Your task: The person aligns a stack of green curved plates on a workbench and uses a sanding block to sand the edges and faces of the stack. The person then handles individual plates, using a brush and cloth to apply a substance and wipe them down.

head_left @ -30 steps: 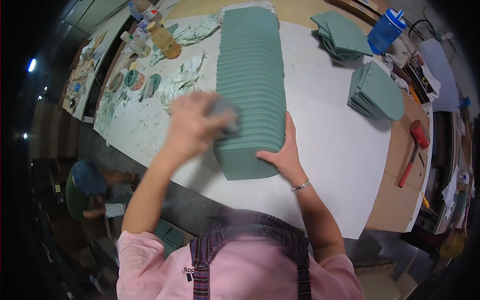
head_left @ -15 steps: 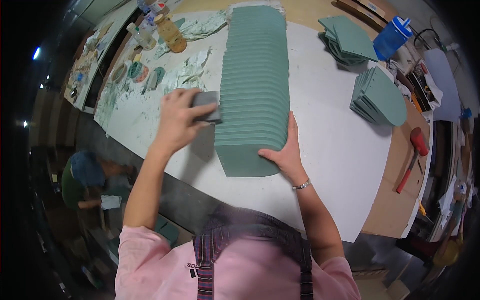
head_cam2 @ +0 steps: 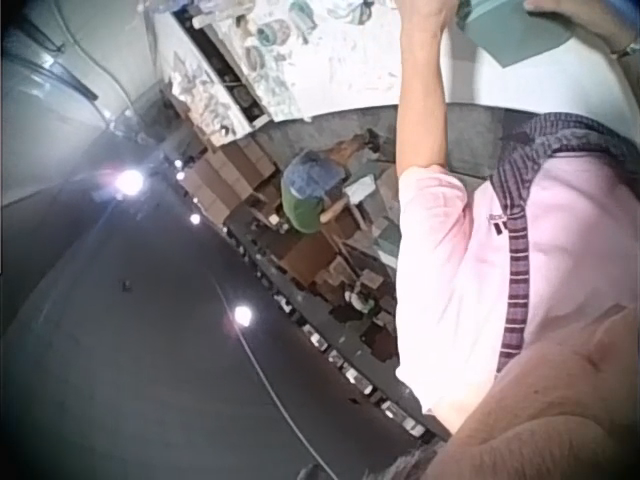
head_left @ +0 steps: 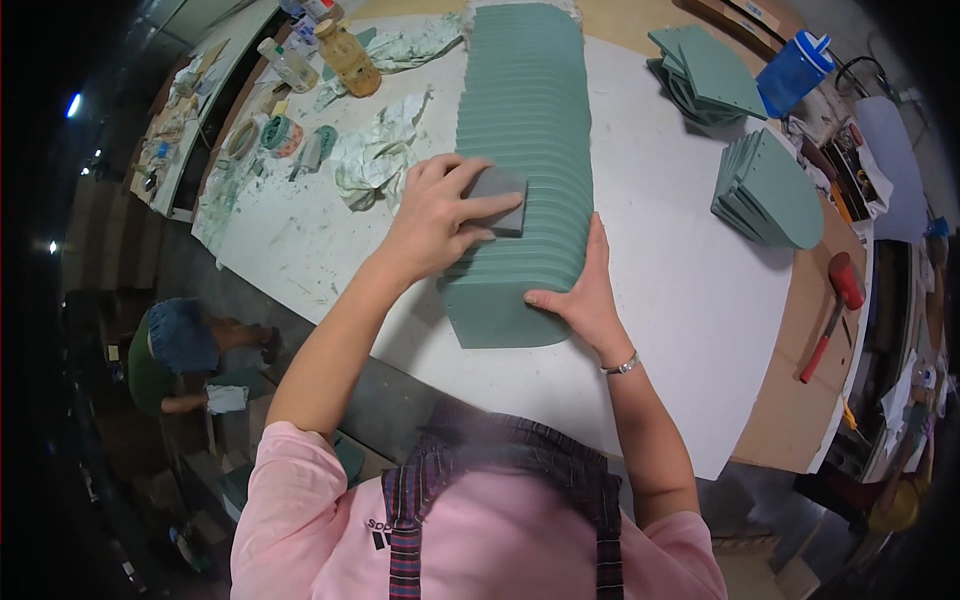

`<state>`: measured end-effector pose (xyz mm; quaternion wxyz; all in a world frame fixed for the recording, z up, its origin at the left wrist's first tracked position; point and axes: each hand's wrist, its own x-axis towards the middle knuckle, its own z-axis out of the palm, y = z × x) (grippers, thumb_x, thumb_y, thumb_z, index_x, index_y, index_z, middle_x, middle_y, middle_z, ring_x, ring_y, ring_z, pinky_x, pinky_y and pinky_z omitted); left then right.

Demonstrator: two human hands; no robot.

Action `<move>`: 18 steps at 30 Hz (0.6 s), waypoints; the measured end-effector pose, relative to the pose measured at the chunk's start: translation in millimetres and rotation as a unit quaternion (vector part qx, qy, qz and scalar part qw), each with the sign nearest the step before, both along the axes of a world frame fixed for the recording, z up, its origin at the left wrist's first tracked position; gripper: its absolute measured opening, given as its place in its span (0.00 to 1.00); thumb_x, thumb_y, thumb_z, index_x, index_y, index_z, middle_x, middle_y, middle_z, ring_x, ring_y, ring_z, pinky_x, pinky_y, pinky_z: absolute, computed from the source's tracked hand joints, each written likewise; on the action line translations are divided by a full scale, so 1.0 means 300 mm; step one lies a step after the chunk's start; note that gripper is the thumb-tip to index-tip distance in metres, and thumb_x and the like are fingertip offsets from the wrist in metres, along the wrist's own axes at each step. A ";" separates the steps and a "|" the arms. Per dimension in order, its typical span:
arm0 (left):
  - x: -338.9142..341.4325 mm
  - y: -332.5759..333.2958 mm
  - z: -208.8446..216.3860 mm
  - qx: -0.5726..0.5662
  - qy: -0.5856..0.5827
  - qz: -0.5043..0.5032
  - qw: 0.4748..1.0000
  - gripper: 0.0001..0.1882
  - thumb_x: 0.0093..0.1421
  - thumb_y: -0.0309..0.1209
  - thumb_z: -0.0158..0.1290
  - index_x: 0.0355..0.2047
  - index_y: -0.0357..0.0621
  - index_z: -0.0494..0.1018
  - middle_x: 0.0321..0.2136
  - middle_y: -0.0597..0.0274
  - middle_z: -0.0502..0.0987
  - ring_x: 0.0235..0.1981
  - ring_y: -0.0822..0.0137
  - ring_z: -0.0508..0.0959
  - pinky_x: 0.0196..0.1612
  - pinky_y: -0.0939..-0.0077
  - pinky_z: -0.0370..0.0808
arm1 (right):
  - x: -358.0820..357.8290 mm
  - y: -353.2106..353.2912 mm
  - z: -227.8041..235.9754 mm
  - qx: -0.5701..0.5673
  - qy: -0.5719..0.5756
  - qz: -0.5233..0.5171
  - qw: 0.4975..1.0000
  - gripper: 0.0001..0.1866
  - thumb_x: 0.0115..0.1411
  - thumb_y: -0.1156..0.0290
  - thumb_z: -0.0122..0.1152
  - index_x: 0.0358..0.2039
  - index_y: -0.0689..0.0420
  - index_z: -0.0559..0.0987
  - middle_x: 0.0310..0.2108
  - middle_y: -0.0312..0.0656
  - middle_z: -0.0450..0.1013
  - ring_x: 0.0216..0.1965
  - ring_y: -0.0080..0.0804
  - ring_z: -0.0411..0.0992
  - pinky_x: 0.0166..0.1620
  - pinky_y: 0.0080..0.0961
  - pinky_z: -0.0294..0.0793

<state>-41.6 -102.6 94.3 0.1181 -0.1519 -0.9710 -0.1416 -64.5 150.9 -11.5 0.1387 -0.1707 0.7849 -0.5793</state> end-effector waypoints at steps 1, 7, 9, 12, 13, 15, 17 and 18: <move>-0.008 -0.009 0.010 -0.002 -0.006 -0.017 1.000 0.32 0.41 0.30 0.71 0.51 0.63 0.83 0.60 0.60 0.73 0.57 0.52 0.70 0.60 0.53 0.64 | 0.002 -0.006 -0.009 -0.005 0.001 0.001 1.000 0.78 0.37 0.55 0.87 0.75 0.65 0.39 0.73 0.58 0.45 0.74 0.53 0.46 0.74 0.43 0.51; 0.047 -0.097 -0.003 -0.045 0.007 -0.006 0.999 0.32 0.41 0.29 0.71 0.51 0.63 0.84 0.60 0.61 0.74 0.56 0.51 0.71 0.60 0.54 0.65 | 0.018 0.030 -0.014 -0.004 0.002 -0.020 1.000 0.78 0.36 0.54 0.87 0.75 0.66 0.39 0.73 0.59 0.44 0.74 0.53 0.46 0.74 0.42 0.50; -0.026 -0.005 -0.011 -0.024 0.012 -0.025 0.999 0.32 0.41 0.29 0.71 0.50 0.64 0.84 0.60 0.61 0.74 0.56 0.51 0.71 0.60 0.54 0.65 | -0.003 -0.005 -0.018 -0.011 0.002 -0.012 1.000 0.78 0.36 0.54 0.87 0.75 0.66 0.39 0.73 0.59 0.44 0.74 0.53 0.46 0.75 0.42 0.50; -0.080 0.053 -0.012 0.021 -0.007 -0.073 0.997 0.32 0.41 0.29 0.71 0.51 0.64 0.84 0.61 0.60 0.73 0.57 0.52 0.71 0.60 0.54 0.65 | 0.005 0.006 -0.012 -0.043 -0.009 -0.008 0.999 0.78 0.37 0.53 0.86 0.75 0.66 0.39 0.73 0.59 0.45 0.74 0.53 0.46 0.75 0.42 0.49; -0.063 0.016 0.007 0.001 -0.018 -0.069 0.997 0.32 0.41 0.30 0.71 0.50 0.64 0.84 0.61 0.60 0.74 0.57 0.52 0.71 0.60 0.54 0.65 | 0.006 0.004 -0.020 -0.045 -0.005 -0.011 0.999 0.78 0.37 0.53 0.86 0.75 0.66 0.39 0.73 0.59 0.45 0.74 0.52 0.46 0.75 0.42 0.49; -0.012 -0.068 0.024 -0.040 -0.026 -0.053 0.997 0.32 0.40 0.31 0.72 0.50 0.64 0.84 0.60 0.59 0.75 0.56 0.51 0.72 0.59 0.54 0.65 | 0.010 0.021 -0.030 -0.041 -0.006 -0.028 0.999 0.77 0.37 0.53 0.86 0.75 0.66 0.40 0.73 0.59 0.45 0.74 0.52 0.46 0.75 0.42 0.49; 0.017 -0.067 0.009 -0.038 -0.015 -0.034 0.999 0.32 0.39 0.30 0.72 0.50 0.64 0.84 0.60 0.59 0.75 0.56 0.50 0.72 0.59 0.53 0.66 | 0.010 0.012 -0.018 -0.017 0.000 -0.023 1.000 0.74 0.37 0.61 0.85 0.74 0.68 0.41 0.74 0.62 0.44 0.75 0.56 0.44 0.75 0.43 0.48; 0.029 -0.065 0.014 -0.038 -0.002 -0.007 0.999 0.32 0.39 0.30 0.72 0.49 0.64 0.85 0.59 0.59 0.75 0.55 0.50 0.72 0.59 0.53 0.66 | 0.013 0.011 -0.020 -0.017 -0.002 -0.023 1.000 0.74 0.37 0.61 0.85 0.74 0.68 0.41 0.74 0.62 0.44 0.75 0.56 0.44 0.75 0.43 0.48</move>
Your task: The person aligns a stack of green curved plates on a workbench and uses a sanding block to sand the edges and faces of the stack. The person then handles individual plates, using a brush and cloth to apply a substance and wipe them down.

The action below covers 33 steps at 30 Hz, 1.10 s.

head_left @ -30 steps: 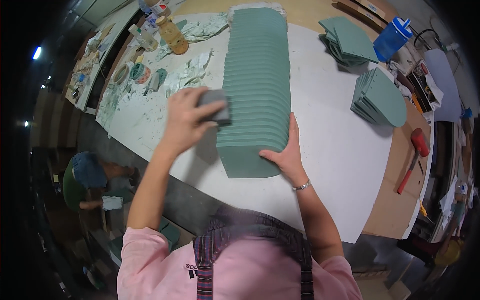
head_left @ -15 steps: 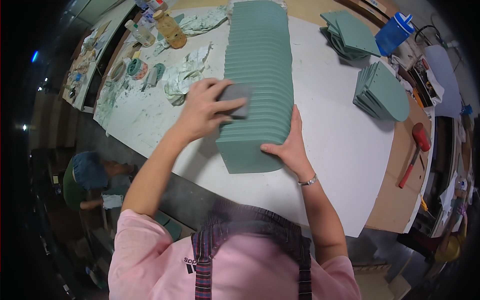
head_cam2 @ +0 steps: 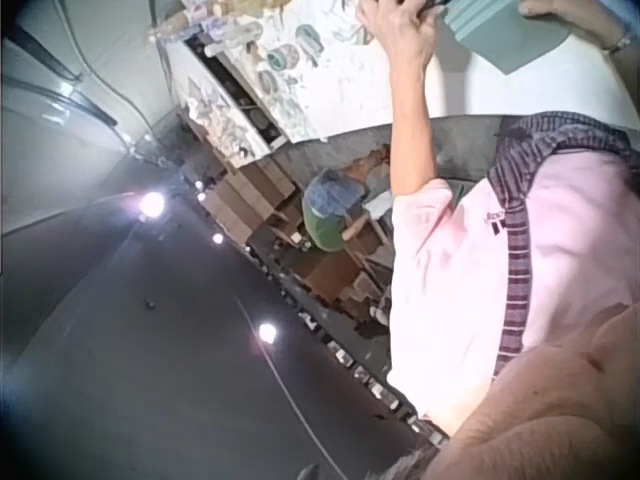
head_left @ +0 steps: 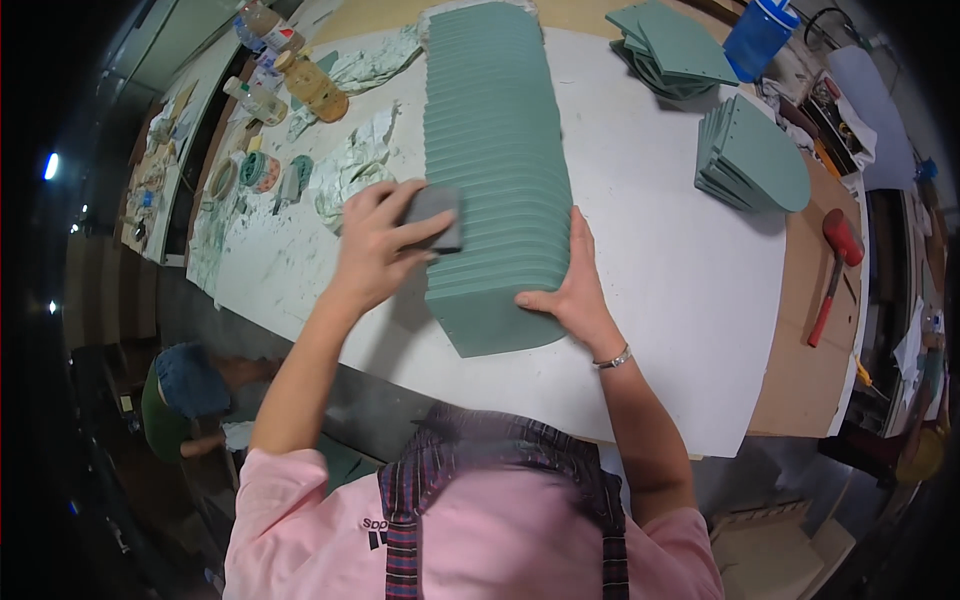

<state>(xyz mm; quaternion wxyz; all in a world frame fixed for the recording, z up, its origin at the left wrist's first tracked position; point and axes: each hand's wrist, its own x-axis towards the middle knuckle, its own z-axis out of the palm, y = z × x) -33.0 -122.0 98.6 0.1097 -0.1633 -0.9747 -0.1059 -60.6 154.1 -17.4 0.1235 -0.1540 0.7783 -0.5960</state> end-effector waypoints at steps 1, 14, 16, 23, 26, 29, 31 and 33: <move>-0.042 0.046 -0.031 0.039 -0.004 -0.023 0.999 0.31 0.39 0.31 0.71 0.49 0.64 0.84 0.59 0.59 0.75 0.55 0.51 0.72 0.59 0.53 0.65 | 0.002 0.003 -0.005 -0.009 -0.001 -0.001 1.000 0.76 0.37 0.58 0.85 0.75 0.67 0.41 0.73 0.60 0.44 0.75 0.54 0.44 0.75 0.42 0.48; -0.022 0.164 -0.020 0.080 -0.050 -0.073 0.993 0.31 0.40 0.31 0.71 0.50 0.63 0.84 0.61 0.61 0.73 0.57 0.51 0.70 0.61 0.54 0.64 | 0.006 -0.015 -0.005 -0.007 0.010 -0.013 1.000 0.76 0.36 0.59 0.85 0.76 0.64 0.42 0.73 0.58 0.45 0.75 0.52 0.46 0.75 0.41 0.49; -0.056 0.213 -0.006 0.075 -0.036 -0.093 0.992 0.33 0.38 0.31 0.72 0.50 0.64 0.84 0.61 0.61 0.73 0.58 0.51 0.70 0.60 0.53 0.64 | 0.009 -0.031 -0.016 -0.023 0.010 -0.007 1.000 0.75 0.35 0.59 0.85 0.76 0.64 0.42 0.73 0.58 0.46 0.75 0.53 0.46 0.75 0.41 0.49; 0.081 0.119 0.002 0.062 -0.066 -0.045 0.995 0.34 0.36 0.30 0.72 0.49 0.63 0.85 0.58 0.60 0.75 0.57 0.50 0.71 0.59 0.53 0.65 | 0.012 -0.021 -0.022 0.005 0.028 -0.024 0.999 0.75 0.35 0.60 0.86 0.76 0.64 0.43 0.73 0.58 0.47 0.74 0.52 0.48 0.75 0.40 0.50; -0.018 0.293 -0.018 0.077 -0.010 -0.086 0.993 0.31 0.39 0.32 0.72 0.49 0.62 0.85 0.57 0.59 0.75 0.57 0.51 0.71 0.58 0.53 0.65 | 0.004 -0.010 -0.015 -0.041 0.008 -0.022 0.999 0.75 0.35 0.59 0.86 0.76 0.64 0.43 0.73 0.57 0.47 0.74 0.52 0.48 0.75 0.39 0.50; 0.023 0.220 0.036 0.054 -0.072 -0.100 0.991 0.31 0.38 0.31 0.72 0.49 0.62 0.85 0.57 0.59 0.75 0.57 0.52 0.71 0.58 0.53 0.65 | -0.005 0.005 -0.032 -0.023 0.024 -0.018 0.999 0.74 0.35 0.59 0.85 0.76 0.64 0.43 0.73 0.57 0.47 0.74 0.52 0.48 0.74 0.40 0.51; 0.105 0.094 0.043 0.040 -0.095 -0.063 0.993 0.32 0.37 0.31 0.72 0.48 0.62 0.85 0.58 0.59 0.75 0.57 0.52 0.71 0.58 0.53 0.65 | -0.008 0.006 -0.028 -0.011 0.026 -0.020 0.999 0.74 0.36 0.60 0.84 0.76 0.63 0.43 0.73 0.57 0.48 0.74 0.52 0.48 0.74 0.40 0.51; 0.162 0.090 0.053 0.032 -0.106 0.003 0.994 0.34 0.35 0.30 0.73 0.48 0.64 0.85 0.57 0.58 0.75 0.56 0.52 0.72 0.58 0.52 0.65 | 0.007 -0.002 -0.029 -0.001 0.024 -0.017 1.000 0.73 0.37 0.60 0.83 0.76 0.63 0.43 0.72 0.57 0.48 0.74 0.51 0.48 0.74 0.40 0.51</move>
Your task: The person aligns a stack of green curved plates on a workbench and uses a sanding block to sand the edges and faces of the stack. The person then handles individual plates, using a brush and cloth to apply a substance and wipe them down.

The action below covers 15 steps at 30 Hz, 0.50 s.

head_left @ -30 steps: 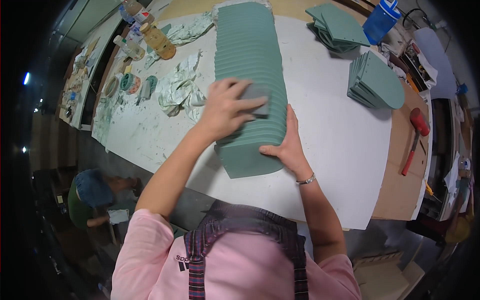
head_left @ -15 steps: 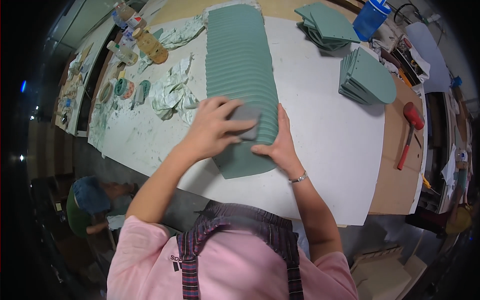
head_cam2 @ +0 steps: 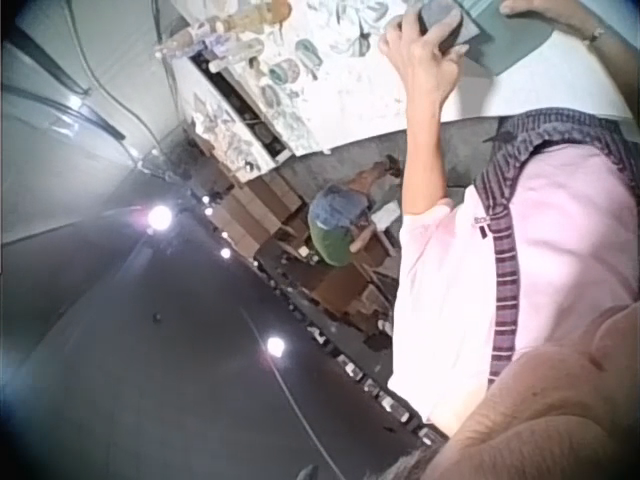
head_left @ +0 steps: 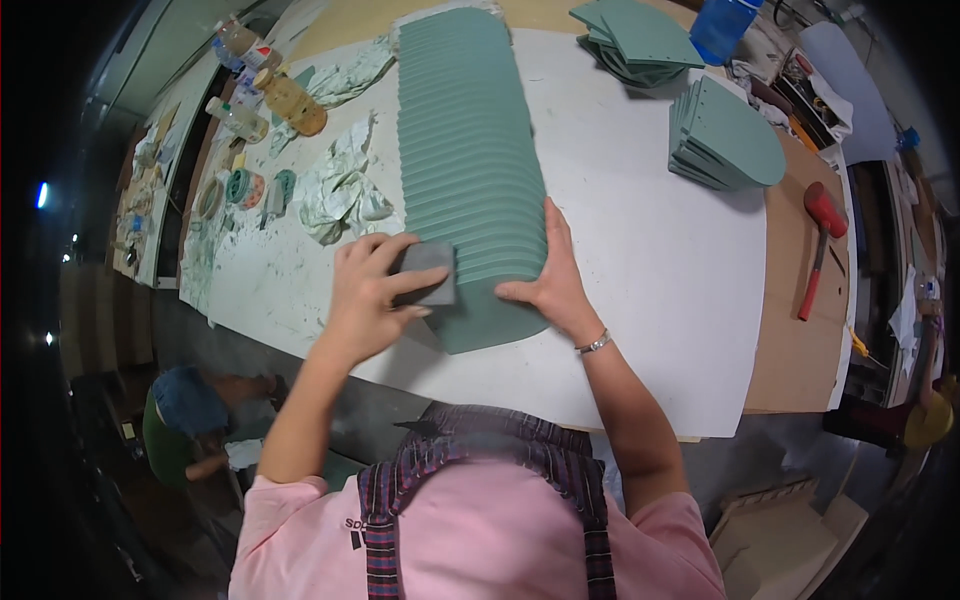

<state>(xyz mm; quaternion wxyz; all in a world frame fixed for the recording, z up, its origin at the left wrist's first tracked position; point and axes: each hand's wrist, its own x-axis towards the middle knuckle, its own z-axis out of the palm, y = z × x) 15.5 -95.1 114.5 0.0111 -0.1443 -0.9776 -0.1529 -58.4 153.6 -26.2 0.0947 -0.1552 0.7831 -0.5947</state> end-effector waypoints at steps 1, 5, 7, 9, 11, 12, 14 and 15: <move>-0.017 0.054 -0.039 0.012 0.052 -0.016 0.998 0.33 0.36 0.32 0.73 0.48 0.64 0.85 0.56 0.57 0.75 0.55 0.51 0.72 0.57 0.52 0.65 | 0.002 0.005 -0.001 -0.007 -0.001 -0.005 1.000 0.74 0.36 0.60 0.84 0.75 0.66 0.44 0.73 0.60 0.47 0.74 0.54 0.47 0.75 0.40 0.50; -0.033 0.189 -0.040 0.014 0.096 -0.040 0.995 0.28 0.42 0.37 0.71 0.49 0.63 0.84 0.57 0.57 0.75 0.55 0.50 0.71 0.58 0.53 0.64 | -0.010 -0.002 -0.046 -0.064 0.010 0.001 0.998 0.74 0.35 0.59 0.86 0.74 0.68 0.45 0.73 0.62 0.46 0.75 0.56 0.45 0.75 0.41 0.48; 0.025 0.040 -0.007 0.014 0.020 -0.022 0.999 0.29 0.41 0.37 0.72 0.49 0.62 0.85 0.57 0.57 0.75 0.56 0.50 0.71 0.58 0.53 0.64 | -0.004 0.007 -0.009 -0.054 0.001 0.009 0.998 0.74 0.35 0.58 0.86 0.74 0.68 0.45 0.73 0.62 0.46 0.75 0.56 0.45 0.75 0.41 0.48; 0.078 -0.059 0.015 -0.020 0.014 0.067 0.997 0.31 0.37 0.35 0.73 0.48 0.60 0.85 0.56 0.57 0.76 0.56 0.49 0.71 0.58 0.52 0.64 | -0.001 0.010 0.009 -0.040 -0.006 0.006 0.999 0.74 0.35 0.58 0.86 0.74 0.67 0.45 0.73 0.62 0.46 0.75 0.56 0.45 0.75 0.41 0.48; 0.049 0.014 0.021 -0.035 0.089 0.086 0.992 0.31 0.38 0.34 0.73 0.48 0.60 0.85 0.56 0.56 0.76 0.57 0.49 0.71 0.59 0.52 0.64 | -0.005 0.005 -0.006 -0.010 0.015 0.009 1.000 0.74 0.39 0.56 0.84 0.76 0.62 0.43 0.73 0.57 0.46 0.74 0.53 0.48 0.74 0.41 0.51; 0.011 0.092 0.006 0.005 0.098 0.048 0.994 0.30 0.38 0.33 0.72 0.48 0.60 0.85 0.56 0.56 0.76 0.57 0.49 0.71 0.59 0.52 0.64 | -0.014 0.005 -0.029 -0.010 0.017 0.013 1.000 0.74 0.39 0.56 0.84 0.76 0.62 0.43 0.73 0.57 0.46 0.74 0.53 0.48 0.74 0.41 0.51; -0.030 0.216 -0.011 0.031 0.096 -0.043 0.994 0.28 0.42 0.34 0.71 0.48 0.60 0.85 0.58 0.55 0.75 0.57 0.48 0.71 0.59 0.52 0.64 | -0.024 0.001 -0.055 0.001 0.046 0.000 0.999 0.75 0.38 0.53 0.86 0.76 0.63 0.43 0.73 0.58 0.46 0.74 0.52 0.48 0.74 0.41 0.51; -0.019 0.190 -0.019 0.030 0.096 -0.038 0.994 0.28 0.42 0.34 0.71 0.48 0.60 0.85 0.58 0.55 0.75 0.57 0.48 0.71 0.59 0.52 0.64 | -0.021 0.007 -0.049 0.000 0.046 0.006 0.999 0.75 0.38 0.53 0.86 0.76 0.63 0.43 0.73 0.58 0.46 0.74 0.52 0.48 0.74 0.41 0.51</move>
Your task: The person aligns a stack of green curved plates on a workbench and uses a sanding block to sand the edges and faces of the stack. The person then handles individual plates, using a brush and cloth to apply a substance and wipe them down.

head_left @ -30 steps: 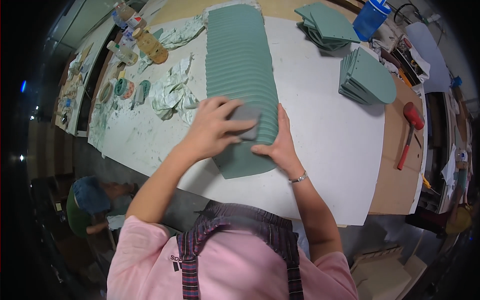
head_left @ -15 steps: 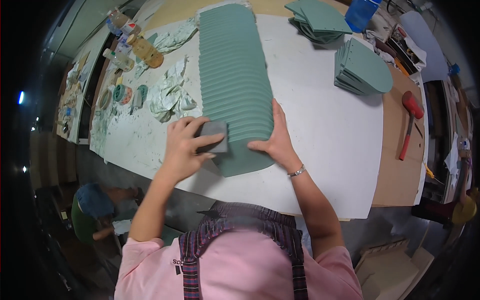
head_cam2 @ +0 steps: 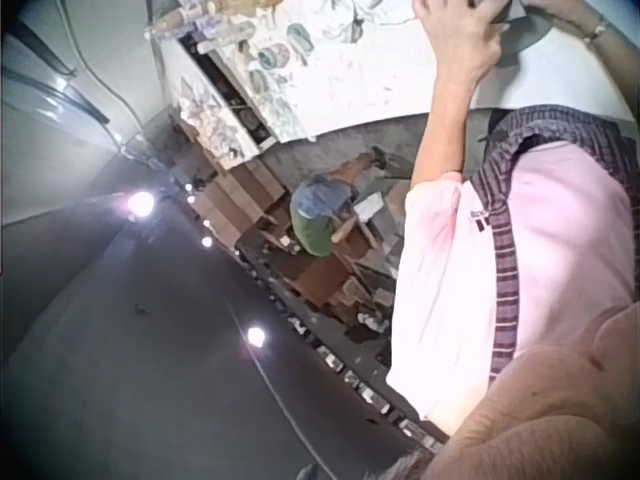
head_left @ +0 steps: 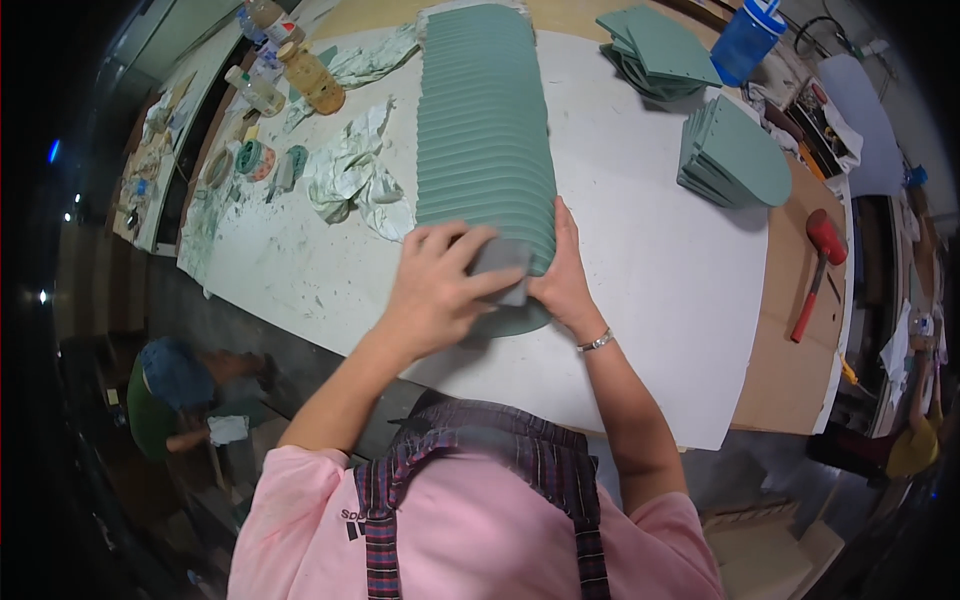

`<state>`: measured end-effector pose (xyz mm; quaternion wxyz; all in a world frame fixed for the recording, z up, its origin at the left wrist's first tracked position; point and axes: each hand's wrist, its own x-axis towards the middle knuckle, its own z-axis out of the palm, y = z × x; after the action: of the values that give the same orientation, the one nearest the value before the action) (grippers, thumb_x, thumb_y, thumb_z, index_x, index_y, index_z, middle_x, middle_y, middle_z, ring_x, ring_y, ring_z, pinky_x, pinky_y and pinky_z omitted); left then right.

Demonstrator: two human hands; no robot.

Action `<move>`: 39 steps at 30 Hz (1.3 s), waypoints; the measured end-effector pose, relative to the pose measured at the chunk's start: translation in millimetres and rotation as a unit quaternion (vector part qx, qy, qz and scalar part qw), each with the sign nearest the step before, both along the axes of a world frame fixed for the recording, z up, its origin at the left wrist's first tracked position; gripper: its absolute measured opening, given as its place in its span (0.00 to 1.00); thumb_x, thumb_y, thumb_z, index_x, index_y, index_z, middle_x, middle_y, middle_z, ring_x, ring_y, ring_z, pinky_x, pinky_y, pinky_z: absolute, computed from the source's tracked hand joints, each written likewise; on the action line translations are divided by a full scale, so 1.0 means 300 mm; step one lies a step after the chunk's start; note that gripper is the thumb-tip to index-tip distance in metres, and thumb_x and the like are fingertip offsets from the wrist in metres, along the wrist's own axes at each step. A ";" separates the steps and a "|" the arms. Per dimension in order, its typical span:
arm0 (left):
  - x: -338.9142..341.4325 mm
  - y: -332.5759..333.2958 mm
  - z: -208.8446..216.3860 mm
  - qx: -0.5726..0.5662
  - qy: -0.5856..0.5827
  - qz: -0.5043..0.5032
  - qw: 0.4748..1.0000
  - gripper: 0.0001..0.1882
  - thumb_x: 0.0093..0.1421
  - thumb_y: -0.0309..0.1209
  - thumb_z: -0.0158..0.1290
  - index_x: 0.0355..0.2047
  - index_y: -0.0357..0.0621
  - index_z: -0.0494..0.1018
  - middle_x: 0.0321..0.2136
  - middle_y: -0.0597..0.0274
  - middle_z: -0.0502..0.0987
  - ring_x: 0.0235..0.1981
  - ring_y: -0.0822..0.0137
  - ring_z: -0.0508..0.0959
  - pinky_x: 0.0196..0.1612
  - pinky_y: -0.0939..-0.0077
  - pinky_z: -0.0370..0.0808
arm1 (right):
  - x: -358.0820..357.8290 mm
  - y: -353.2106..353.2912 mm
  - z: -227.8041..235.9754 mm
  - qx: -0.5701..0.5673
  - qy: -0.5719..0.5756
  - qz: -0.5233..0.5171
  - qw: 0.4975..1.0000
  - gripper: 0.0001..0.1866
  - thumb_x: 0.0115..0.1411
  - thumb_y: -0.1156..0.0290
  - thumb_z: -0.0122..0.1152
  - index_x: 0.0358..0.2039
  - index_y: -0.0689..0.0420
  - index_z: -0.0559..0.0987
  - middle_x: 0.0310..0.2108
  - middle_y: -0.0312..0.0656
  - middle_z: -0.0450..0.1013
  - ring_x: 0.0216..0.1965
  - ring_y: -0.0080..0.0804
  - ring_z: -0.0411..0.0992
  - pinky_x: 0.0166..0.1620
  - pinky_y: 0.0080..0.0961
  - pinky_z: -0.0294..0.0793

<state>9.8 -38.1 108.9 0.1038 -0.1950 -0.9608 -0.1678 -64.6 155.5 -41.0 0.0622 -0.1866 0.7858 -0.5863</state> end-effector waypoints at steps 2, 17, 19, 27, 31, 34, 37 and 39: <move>0.051 -0.159 -0.027 0.018 -0.038 0.016 0.999 0.28 0.42 0.34 0.71 0.48 0.62 0.85 0.56 0.58 0.76 0.55 0.50 0.73 0.57 0.53 0.65 | 0.008 0.003 0.026 -0.002 -0.017 0.012 1.000 0.76 0.38 0.52 0.86 0.76 0.64 0.43 0.73 0.59 0.47 0.74 0.52 0.48 0.74 0.42 0.50; 0.032 -0.336 0.018 0.023 0.097 0.187 0.977 0.24 0.43 0.35 0.70 0.45 0.56 0.84 0.51 0.52 0.79 0.51 0.49 0.76 0.57 0.51 0.69 | 0.034 -0.009 0.150 0.073 -0.016 0.014 0.997 0.74 0.39 0.53 0.86 0.75 0.65 0.44 0.75 0.60 0.44 0.76 0.54 0.44 0.74 0.44 0.52; -0.077 -0.109 -0.006 0.059 0.072 0.061 0.994 0.24 0.44 0.35 0.68 0.46 0.57 0.83 0.52 0.53 0.78 0.52 0.49 0.76 0.59 0.50 0.68 | 0.027 0.004 0.147 0.079 -0.017 0.009 0.997 0.74 0.39 0.54 0.86 0.75 0.64 0.44 0.75 0.60 0.43 0.77 0.54 0.43 0.74 0.44 0.52; -0.168 -0.408 -0.062 0.002 0.125 0.239 0.963 0.21 0.44 0.35 0.67 0.42 0.54 0.84 0.47 0.50 0.82 0.49 0.46 0.79 0.49 0.52 0.77 | 0.029 -0.029 0.132 0.041 -0.036 0.002 0.999 0.76 0.35 0.57 0.87 0.76 0.60 0.44 0.75 0.60 0.41 0.76 0.55 0.44 0.74 0.43 0.54; -0.139 -0.195 -0.031 -0.012 0.028 -0.116 0.993 0.27 0.48 0.36 0.65 0.51 0.55 0.79 0.53 0.53 0.77 0.52 0.49 0.75 0.58 0.50 0.70 | 0.025 -0.004 0.138 0.043 -0.024 0.006 0.999 0.74 0.35 0.62 0.87 0.76 0.58 0.45 0.76 0.61 0.39 0.76 0.56 0.44 0.73 0.43 0.55; -0.219 -0.444 -0.114 0.018 0.069 0.070 0.995 0.26 0.55 0.43 0.62 0.54 0.52 0.79 0.57 0.50 0.76 0.53 0.45 0.75 0.58 0.51 0.69 | 0.028 -0.047 0.184 0.048 -0.058 0.015 0.997 0.74 0.36 0.63 0.87 0.76 0.59 0.44 0.76 0.62 0.39 0.76 0.57 0.44 0.74 0.43 0.53; -0.248 -0.493 -0.087 0.002 0.135 0.138 0.981 0.26 0.57 0.44 0.62 0.54 0.50 0.78 0.56 0.48 0.76 0.53 0.44 0.74 0.57 0.51 0.70 | 0.040 -0.053 0.196 0.111 -0.034 -0.007 0.993 0.68 0.41 0.62 0.83 0.76 0.61 0.47 0.76 0.63 0.40 0.76 0.58 0.45 0.74 0.43 0.51; -0.204 -0.366 -0.069 0.080 0.074 -0.060 0.992 0.25 0.58 0.46 0.60 0.54 0.49 0.78 0.56 0.49 0.75 0.52 0.44 0.75 0.55 0.51 0.71 | 0.067 -0.044 0.207 0.124 -0.010 -0.034 0.992 0.62 0.46 0.62 0.79 0.75 0.62 0.49 0.76 0.64 0.41 0.76 0.59 0.45 0.74 0.43 0.50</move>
<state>-51.5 -147.9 88.1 0.1792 -0.2548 -0.9207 -0.2351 -44.4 142.4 21.0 0.0731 -0.1446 0.8578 -0.4878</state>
